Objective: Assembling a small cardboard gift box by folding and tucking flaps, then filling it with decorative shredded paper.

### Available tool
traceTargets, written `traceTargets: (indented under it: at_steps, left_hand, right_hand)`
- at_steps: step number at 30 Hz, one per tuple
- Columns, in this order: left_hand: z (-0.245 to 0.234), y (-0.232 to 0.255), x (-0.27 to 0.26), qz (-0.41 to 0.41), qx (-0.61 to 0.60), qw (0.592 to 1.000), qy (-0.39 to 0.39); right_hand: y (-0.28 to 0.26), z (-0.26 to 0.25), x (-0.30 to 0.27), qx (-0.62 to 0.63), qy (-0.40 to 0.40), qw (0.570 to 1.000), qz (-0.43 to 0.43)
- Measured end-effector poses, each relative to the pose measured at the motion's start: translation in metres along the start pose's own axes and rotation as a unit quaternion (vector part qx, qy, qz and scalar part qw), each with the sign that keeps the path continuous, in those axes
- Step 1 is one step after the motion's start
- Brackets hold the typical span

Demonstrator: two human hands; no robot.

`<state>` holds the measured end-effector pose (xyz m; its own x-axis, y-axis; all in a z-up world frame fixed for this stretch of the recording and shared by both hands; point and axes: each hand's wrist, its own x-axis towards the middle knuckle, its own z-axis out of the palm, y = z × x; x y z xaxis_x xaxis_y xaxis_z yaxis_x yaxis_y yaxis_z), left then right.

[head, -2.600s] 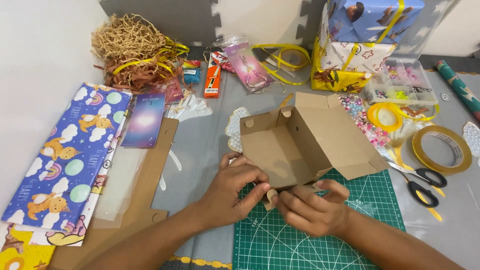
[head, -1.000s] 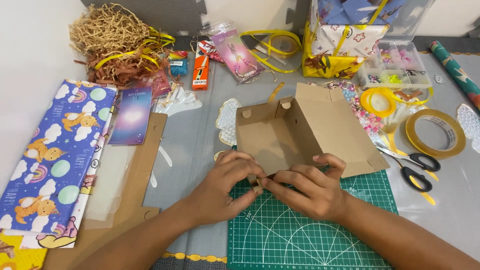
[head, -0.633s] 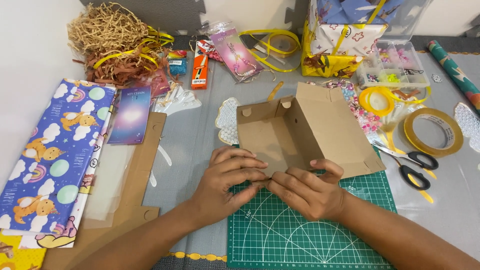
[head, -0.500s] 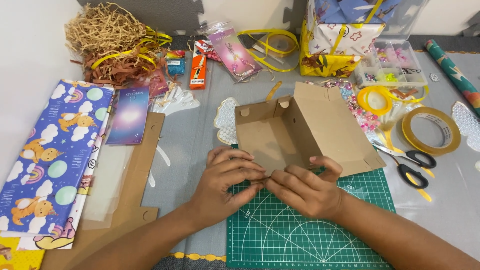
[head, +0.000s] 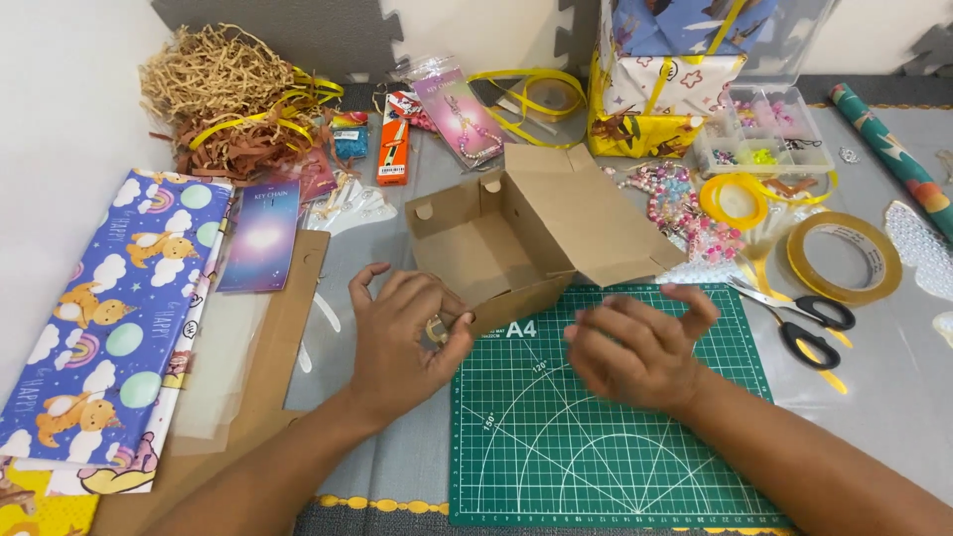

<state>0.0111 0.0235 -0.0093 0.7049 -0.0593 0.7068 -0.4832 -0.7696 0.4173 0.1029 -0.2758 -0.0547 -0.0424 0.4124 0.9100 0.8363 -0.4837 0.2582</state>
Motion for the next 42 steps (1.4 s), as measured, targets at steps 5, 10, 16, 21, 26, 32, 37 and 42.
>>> traceTargets:
  at_steps: [5, 10, 16, 21, 26, 32, 37, 42]
  left_hand:
    - [-0.011, 0.01, 0.007, 0.011, 0.072, 0.997, -0.027]
    - [-0.005, 0.027, 0.033, 0.039, 0.118, 0.99, -0.069]
    - [0.01, 0.053, 0.097, -0.056, 0.03, 0.955, -0.29]
    - [0.031, 0.047, 0.115, -0.104, 0.029, 0.939, -0.326]
    - [0.027, 0.059, 0.116, -0.142, -0.004, 0.939, -0.313]
    - [0.022, 0.054, 0.115, -0.171, -0.007, 0.936, -0.309]
    - [0.018, 0.059, 0.117, -0.198, -0.003, 0.915, -0.351]
    - [0.01, 0.065, 0.117, -0.213, -0.004, 0.901, -0.379]
  right_hand:
    - [0.018, 0.013, 0.009, -0.042, -0.042, 0.996, 0.072]
    - [0.005, 0.022, 0.016, -0.044, -0.043, 0.993, 0.098]
    - [0.004, 0.019, 0.024, -0.041, -0.021, 0.998, 0.051]
    - [0.004, 0.032, 0.017, -0.045, 0.024, 0.997, 0.066]
    - [-0.001, 0.035, 0.011, -0.029, 0.027, 0.998, 0.053]
    - [-0.003, 0.027, 0.028, -0.045, 0.057, 0.996, 0.051]
    - [-0.005, 0.023, 0.027, -0.058, 0.04, 0.997, 0.034]
    - [-0.009, 0.015, 0.026, -0.065, 0.03, 0.997, 0.001]
